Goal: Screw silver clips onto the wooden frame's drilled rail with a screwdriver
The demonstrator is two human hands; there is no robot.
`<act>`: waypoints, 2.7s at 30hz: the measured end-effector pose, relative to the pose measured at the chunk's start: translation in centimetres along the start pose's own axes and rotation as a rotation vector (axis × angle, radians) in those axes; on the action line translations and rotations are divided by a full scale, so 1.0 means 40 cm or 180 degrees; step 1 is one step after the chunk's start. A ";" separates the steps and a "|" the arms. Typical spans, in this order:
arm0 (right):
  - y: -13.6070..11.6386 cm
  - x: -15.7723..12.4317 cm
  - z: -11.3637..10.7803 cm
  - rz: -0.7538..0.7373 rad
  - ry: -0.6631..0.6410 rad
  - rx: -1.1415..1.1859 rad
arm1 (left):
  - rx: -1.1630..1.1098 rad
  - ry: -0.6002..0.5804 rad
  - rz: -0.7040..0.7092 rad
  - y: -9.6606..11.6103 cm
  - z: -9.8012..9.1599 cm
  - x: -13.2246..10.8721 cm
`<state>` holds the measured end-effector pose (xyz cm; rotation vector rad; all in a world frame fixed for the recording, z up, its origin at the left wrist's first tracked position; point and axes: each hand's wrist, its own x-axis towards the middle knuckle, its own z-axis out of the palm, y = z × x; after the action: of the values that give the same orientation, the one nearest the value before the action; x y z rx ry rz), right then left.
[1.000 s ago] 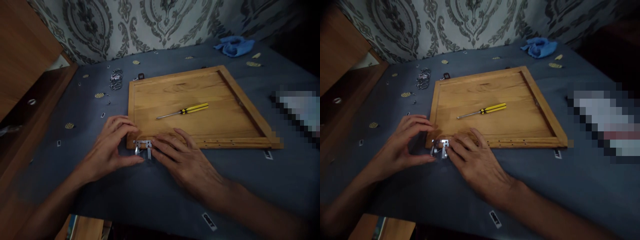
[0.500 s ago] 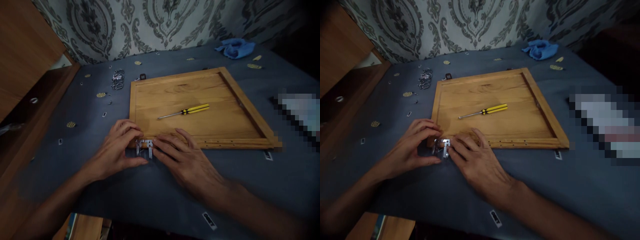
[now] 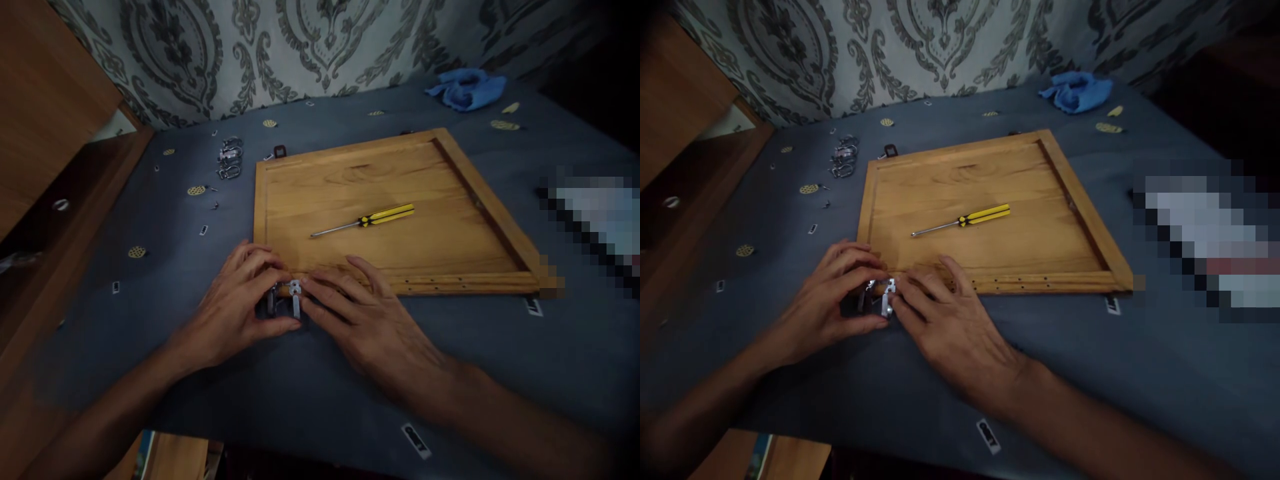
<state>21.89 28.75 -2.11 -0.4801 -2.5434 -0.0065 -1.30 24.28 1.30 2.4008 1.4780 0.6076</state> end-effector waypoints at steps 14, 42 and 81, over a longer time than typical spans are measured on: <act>-0.005 -0.005 0.007 0.0061 0.0004 -0.0011 | -0.0135 -0.0111 -0.0088 0.004 0.001 0.003; 0.003 -0.005 -0.009 0.0227 0.0151 0.0275 | -0.0329 -0.0127 -0.0213 0.003 -0.004 0.008; -0.001 -0.011 -0.001 0.0067 0.0000 0.0172 | -0.0313 -0.0110 -0.0120 0.002 -0.006 0.010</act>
<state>22.23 28.55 -2.28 -0.4855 -2.5313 0.0697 -1.18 24.61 1.65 2.2925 1.4416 0.6126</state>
